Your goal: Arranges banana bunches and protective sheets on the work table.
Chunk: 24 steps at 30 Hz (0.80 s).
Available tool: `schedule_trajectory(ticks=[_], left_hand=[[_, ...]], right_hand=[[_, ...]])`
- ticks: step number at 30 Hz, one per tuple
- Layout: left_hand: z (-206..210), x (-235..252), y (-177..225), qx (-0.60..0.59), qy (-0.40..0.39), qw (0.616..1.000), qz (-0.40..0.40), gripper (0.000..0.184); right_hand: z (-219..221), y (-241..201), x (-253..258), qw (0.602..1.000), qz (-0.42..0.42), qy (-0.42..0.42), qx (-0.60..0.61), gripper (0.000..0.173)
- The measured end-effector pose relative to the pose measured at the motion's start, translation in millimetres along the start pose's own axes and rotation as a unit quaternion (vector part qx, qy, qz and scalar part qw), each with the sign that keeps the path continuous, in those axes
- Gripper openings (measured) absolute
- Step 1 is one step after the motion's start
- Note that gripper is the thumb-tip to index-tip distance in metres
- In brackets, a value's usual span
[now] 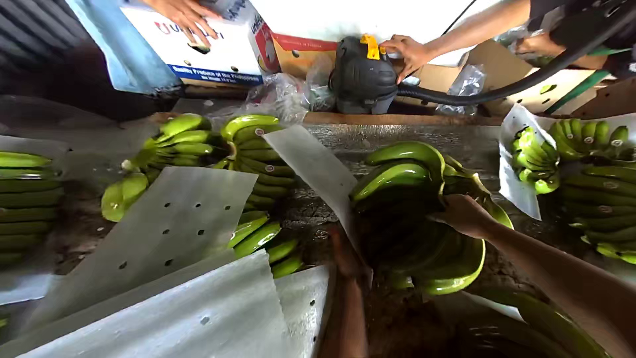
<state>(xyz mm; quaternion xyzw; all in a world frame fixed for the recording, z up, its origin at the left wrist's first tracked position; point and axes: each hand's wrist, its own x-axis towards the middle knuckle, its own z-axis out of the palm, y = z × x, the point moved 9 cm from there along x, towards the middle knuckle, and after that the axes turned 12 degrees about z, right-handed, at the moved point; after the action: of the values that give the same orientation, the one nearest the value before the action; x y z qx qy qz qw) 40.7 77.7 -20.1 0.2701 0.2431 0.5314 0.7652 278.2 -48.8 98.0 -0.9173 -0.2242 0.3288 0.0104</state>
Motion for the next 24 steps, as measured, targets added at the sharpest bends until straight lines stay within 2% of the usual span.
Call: schedule_trajectory(ticks=[1, 2, 3, 4, 5, 7, 9, 11, 13, 14, 18, 20, 21, 24], left_hand=[[-5, -5, 17, 0.032, -0.004, 0.999, 0.003, 0.059], [-8, -10, 35, 0.081, 0.027, 0.996, -0.012, 0.052], [-6, -17, 55, 0.158, 0.071, 0.984, -0.032, 0.046], [3, -24, 76, 0.256, 0.078, 0.962, -0.050, 0.041], [10, -24, 88, 0.338, 0.032, 0.940, -0.045, 0.041], [28, -12, 98, 0.408, -0.085, 0.909, 0.006, 0.047], [41, 1, 91, 0.379, -0.176, 0.908, 0.037, 0.054], [52, 10, 77, 0.306, -0.255, 0.917, 0.027, 0.057], [57, 17, 69, 0.223, -0.219, 0.950, 0.008, 0.039], [66, 14, 71, 0.194, -0.198, 0.961, -0.005, 0.037], [107, -8, 79, 0.193, -0.236, 0.952, -0.016, 0.038], [110, 1, 66, 0.251, -0.276, 0.927, -0.030, 0.040], [111, 4, 63, 0.318, -0.273, 0.907, -0.038, 0.041], [92, -13, 76, 0.500, -0.189, 0.842, -0.077, 0.038]], right_hand=[[10, 4, -6, 0.999, -0.006, -0.011, 0.042, 0.048], [23, 7, -12, 0.996, -0.014, -0.027, 0.090, 0.047], [40, 8, -16, 0.989, -0.020, -0.048, 0.136, 0.047], [62, 10, -20, 0.981, -0.020, -0.077, 0.174, 0.049], [86, 10, -22, 0.972, -0.014, -0.108, 0.210, 0.048], [125, 15, -20, 0.958, 0.008, -0.152, 0.241, 0.052], [140, 25, -16, 0.954, 0.037, -0.163, 0.249, 0.059], [147, 40, -12, 0.951, 0.050, -0.161, 0.260, 0.062], [151, 48, -4, 0.947, 0.050, -0.156, 0.277, 0.066], [152, 50, -2, 0.946, 0.047, -0.160, 0.276, 0.067], [156, 55, 3, 0.953, 0.026, -0.164, 0.255, 0.069], [158, 58, 8, 0.953, 0.032, -0.171, 0.247, 0.070], [157, 58, 9, 0.954, 0.036, -0.173, 0.244, 0.070], [156, 58, 6, 0.952, 0.046, -0.193, 0.233, 0.074]])
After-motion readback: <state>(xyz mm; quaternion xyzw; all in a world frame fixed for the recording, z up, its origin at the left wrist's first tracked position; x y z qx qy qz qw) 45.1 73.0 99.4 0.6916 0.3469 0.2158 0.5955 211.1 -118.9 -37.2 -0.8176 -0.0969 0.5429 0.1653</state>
